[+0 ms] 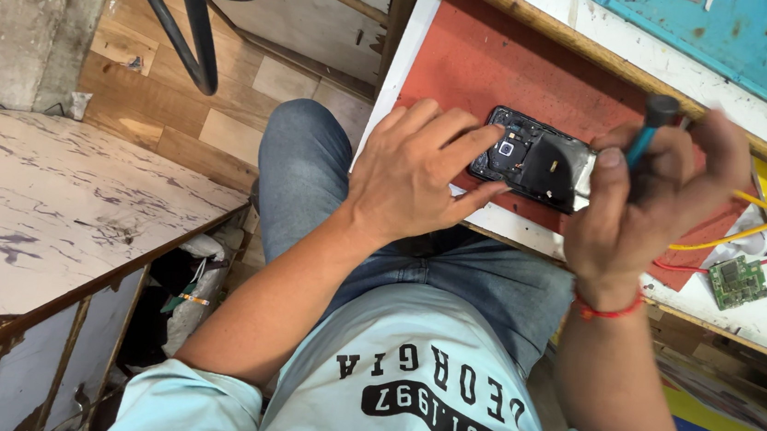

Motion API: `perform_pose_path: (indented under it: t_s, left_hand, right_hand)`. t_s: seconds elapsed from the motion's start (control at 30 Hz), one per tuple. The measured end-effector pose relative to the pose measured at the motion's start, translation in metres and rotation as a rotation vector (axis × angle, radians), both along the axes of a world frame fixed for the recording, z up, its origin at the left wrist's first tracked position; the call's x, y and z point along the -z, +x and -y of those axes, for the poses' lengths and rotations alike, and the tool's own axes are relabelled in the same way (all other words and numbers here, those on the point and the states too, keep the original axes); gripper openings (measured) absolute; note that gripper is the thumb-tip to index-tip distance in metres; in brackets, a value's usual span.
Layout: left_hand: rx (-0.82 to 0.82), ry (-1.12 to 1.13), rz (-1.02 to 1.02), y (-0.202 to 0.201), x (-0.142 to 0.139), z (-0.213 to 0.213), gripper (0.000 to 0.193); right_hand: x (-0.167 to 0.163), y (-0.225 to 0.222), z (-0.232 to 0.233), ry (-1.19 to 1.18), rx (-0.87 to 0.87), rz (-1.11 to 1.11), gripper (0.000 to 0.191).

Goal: The person sits at a repair bench working on a disassembled smartphone back cover. They use a screwdriver to pry and scrape inside the phone housing, pick at components with their fingers, and reposition the phone on the mat while continuing to work on its interior.

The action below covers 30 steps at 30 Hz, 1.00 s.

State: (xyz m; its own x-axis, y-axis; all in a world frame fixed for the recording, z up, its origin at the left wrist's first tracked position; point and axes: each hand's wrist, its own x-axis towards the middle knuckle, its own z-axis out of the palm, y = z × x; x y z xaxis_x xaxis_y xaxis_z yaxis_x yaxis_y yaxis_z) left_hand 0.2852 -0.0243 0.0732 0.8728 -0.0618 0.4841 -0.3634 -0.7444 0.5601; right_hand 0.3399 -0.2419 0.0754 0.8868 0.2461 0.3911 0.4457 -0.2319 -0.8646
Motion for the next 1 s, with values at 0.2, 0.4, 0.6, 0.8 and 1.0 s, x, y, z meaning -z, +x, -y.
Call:
perform_pose_path:
  t_s: [0.2, 0.4, 0.6, 0.8, 1.0]
  left_hand:
    - [-0.012, -0.043, -0.062, 0.005, 0.000, 0.001, 0.043]
    - [-0.001, 0.039, 0.063, -0.003, 0.003, 0.001, 0.015]
    - [0.031, 0.067, 0.125, -0.003, 0.004, 0.003, 0.012]
    - [0.051, 0.064, 0.124, -0.002, 0.007, 0.004, 0.012]
    - [0.061, 0.062, 0.133, -0.001, 0.007, 0.004, 0.013]
  right_hand:
    - [-0.031, 0.030, 0.010, -0.695, -0.261, 0.148, 0.028]
    - [-0.040, 0.039, -0.009, -0.770, -0.438, 0.176, 0.031]
    - [-0.049, 0.054, -0.017, -0.868, -0.533, 0.194, 0.042]
    - [-0.046, 0.062, -0.014, -0.895, -0.580, 0.198, 0.037]
    - [-0.041, 0.066, -0.014, -0.862, -0.636, 0.205, 0.039]
